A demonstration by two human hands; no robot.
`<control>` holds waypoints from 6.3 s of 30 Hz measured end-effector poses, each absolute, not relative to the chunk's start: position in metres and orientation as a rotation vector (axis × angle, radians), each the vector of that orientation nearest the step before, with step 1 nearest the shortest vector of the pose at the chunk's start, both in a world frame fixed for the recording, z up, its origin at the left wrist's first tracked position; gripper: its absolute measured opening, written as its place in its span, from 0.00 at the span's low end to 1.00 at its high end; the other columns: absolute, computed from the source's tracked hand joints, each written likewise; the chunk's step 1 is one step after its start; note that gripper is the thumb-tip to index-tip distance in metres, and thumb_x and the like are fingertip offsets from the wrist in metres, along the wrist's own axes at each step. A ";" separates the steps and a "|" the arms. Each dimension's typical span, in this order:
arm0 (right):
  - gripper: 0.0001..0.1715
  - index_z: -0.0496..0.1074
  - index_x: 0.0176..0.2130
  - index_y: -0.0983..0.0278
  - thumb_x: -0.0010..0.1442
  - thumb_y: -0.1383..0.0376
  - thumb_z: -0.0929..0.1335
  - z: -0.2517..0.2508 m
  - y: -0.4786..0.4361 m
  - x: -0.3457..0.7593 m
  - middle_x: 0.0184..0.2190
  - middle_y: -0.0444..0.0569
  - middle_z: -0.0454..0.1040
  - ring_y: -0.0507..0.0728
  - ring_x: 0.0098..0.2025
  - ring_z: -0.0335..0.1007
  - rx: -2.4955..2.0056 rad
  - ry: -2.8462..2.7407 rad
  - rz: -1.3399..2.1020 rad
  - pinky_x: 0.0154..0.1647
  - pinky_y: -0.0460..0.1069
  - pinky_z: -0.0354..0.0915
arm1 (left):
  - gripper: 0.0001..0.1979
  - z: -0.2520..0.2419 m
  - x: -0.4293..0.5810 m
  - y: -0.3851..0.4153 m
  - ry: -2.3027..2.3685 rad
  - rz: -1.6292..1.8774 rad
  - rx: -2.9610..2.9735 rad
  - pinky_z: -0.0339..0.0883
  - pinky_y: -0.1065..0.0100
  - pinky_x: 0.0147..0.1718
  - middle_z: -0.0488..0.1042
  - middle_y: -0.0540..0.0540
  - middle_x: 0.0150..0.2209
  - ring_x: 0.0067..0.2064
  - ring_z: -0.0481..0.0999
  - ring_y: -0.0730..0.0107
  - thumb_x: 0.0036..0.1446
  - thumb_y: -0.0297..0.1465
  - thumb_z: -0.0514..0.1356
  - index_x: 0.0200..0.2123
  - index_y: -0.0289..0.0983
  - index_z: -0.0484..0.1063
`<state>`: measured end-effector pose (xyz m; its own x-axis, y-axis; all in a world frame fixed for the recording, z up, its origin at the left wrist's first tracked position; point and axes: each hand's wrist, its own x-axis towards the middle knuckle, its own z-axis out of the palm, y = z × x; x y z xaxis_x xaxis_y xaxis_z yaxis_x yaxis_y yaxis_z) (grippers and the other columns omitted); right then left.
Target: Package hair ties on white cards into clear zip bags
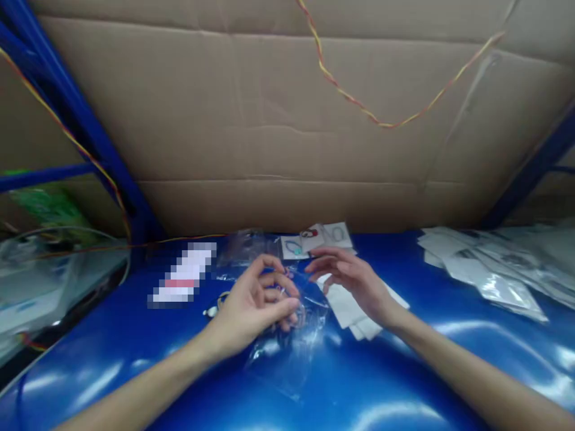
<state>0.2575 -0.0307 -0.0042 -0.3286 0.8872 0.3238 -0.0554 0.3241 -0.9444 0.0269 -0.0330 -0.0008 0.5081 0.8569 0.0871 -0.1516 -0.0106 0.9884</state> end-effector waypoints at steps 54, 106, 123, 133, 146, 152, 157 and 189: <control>0.25 0.73 0.44 0.60 0.50 0.53 0.78 -0.006 -0.007 0.297 0.31 0.47 0.78 0.60 0.32 0.73 -1.406 -2.025 0.439 0.31 0.51 0.65 | 0.20 0.000 0.020 -0.028 1.039 0.911 1.447 0.79 0.63 0.40 0.86 0.39 0.44 0.41 0.85 0.57 0.45 0.34 0.76 0.43 0.34 0.83; 0.18 0.81 0.42 0.65 0.58 0.54 0.76 0.002 -0.013 0.277 0.36 0.51 0.83 0.57 0.34 0.78 -0.982 -1.506 1.058 0.30 0.49 0.74 | 0.23 -0.004 0.016 -0.026 1.071 0.923 1.427 0.81 0.61 0.40 0.86 0.37 0.43 0.44 0.85 0.52 0.47 0.33 0.75 0.47 0.32 0.81; 0.13 0.79 0.33 0.65 0.55 0.58 0.78 0.001 -0.016 0.277 0.26 0.44 0.75 0.50 0.24 0.66 -0.958 -1.573 0.898 0.22 0.45 0.63 | 0.27 -0.006 0.015 -0.027 0.973 0.894 1.417 0.78 0.63 0.37 0.84 0.35 0.47 0.37 0.85 0.59 0.46 0.31 0.75 0.50 0.30 0.79; 0.28 0.78 0.51 0.63 0.52 0.61 0.80 -0.001 -0.021 0.272 0.20 0.39 0.71 0.49 0.19 0.62 -0.931 -1.511 0.854 0.18 0.45 0.60 | 0.22 -0.007 0.014 -0.028 0.970 0.834 1.471 0.71 0.71 0.28 0.85 0.40 0.45 0.32 0.82 0.67 0.50 0.32 0.74 0.49 0.33 0.81; 0.24 0.77 0.59 0.60 0.64 0.62 0.73 -0.007 -0.024 0.268 0.50 0.52 0.82 0.59 0.44 0.81 -0.937 -1.704 0.654 0.41 0.51 0.78 | 0.23 -0.010 0.014 -0.027 0.803 0.720 1.472 0.76 0.62 0.48 0.85 0.41 0.47 0.48 0.84 0.54 0.51 0.32 0.74 0.51 0.36 0.81; 0.23 0.75 0.61 0.61 0.67 0.65 0.70 -0.005 -0.028 0.267 0.57 0.53 0.78 0.62 0.54 0.79 -0.939 -1.893 0.277 0.52 0.54 0.76 | 0.24 -0.010 0.017 -0.029 0.814 0.695 1.355 0.78 0.59 0.48 0.85 0.39 0.47 0.47 0.85 0.52 0.52 0.31 0.73 0.53 0.34 0.80; 0.23 0.75 0.61 0.63 0.67 0.66 0.68 -0.002 -0.031 0.264 0.55 0.55 0.80 0.62 0.52 0.80 -0.921 -1.936 0.178 0.55 0.55 0.74 | 0.25 -0.011 0.019 -0.029 0.812 0.672 1.368 0.77 0.59 0.50 0.85 0.38 0.46 0.48 0.85 0.51 0.51 0.32 0.74 0.53 0.33 0.80; 0.21 0.81 0.54 0.60 0.61 0.60 0.74 -0.001 -0.039 0.258 0.50 0.53 0.83 0.63 0.43 0.82 -0.973 -1.836 0.633 0.34 0.51 0.78 | 0.19 -0.007 0.026 -0.035 0.769 0.647 1.240 0.78 0.57 0.49 0.87 0.43 0.41 0.45 0.86 0.51 0.53 0.30 0.72 0.49 0.34 0.82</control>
<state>0.2581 -0.0393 -0.0008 -0.2516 0.8330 0.4928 0.3524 0.5531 -0.7549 0.0256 -0.0351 -0.0067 0.5932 0.7892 -0.1589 -0.0213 0.2127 0.9769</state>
